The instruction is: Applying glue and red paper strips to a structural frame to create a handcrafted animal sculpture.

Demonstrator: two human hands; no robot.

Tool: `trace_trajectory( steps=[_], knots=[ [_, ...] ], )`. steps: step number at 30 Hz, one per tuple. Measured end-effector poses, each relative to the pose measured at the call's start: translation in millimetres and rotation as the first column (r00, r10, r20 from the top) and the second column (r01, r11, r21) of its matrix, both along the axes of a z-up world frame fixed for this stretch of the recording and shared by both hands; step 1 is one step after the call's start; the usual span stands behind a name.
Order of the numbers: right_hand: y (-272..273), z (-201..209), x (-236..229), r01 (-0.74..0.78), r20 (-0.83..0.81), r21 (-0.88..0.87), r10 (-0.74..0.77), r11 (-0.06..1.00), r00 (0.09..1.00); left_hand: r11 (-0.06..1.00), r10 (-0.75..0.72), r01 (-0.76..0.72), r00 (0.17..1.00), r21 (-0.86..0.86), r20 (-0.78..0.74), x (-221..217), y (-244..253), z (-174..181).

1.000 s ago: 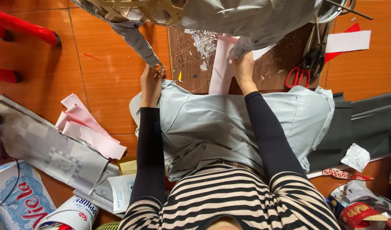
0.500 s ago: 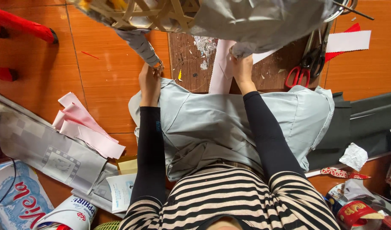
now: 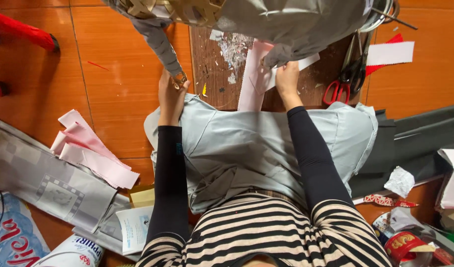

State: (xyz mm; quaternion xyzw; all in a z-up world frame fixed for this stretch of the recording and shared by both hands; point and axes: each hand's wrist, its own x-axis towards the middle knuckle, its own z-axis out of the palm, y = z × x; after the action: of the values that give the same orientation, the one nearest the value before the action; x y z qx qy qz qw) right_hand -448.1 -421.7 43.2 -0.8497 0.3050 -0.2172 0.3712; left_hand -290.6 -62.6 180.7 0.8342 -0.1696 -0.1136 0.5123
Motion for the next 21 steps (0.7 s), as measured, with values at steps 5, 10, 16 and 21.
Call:
trace_trajectory(
  steps=[5, 10, 16, 21],
  knots=[
    [-72, 10, -34, 0.012, -0.061, 0.247, 0.003, 0.969, 0.998, 1.0, 0.019, -0.021, 0.995, 0.016, 0.094, -2, 4, -6],
    [-81, 25, 66, -0.062, -0.066, 0.148, 0.073, 0.987, 0.995, 0.999, 0.037, -0.034, 0.996, -0.036, 0.077, -1, 1, -10],
    [-88, 6, 100, -0.133, -0.102, 0.062, 0.139, 0.989, 0.985, 0.998, 0.012, -0.015, 0.999, 0.063, 0.043, 0, 4, -14],
    [-88, -30, 99, -0.182, -0.154, -0.007, 0.178, 0.983, 0.972, 0.997, 0.054, -0.052, 0.997, 0.061, -0.045, 2, -2, -8]
  ],
)
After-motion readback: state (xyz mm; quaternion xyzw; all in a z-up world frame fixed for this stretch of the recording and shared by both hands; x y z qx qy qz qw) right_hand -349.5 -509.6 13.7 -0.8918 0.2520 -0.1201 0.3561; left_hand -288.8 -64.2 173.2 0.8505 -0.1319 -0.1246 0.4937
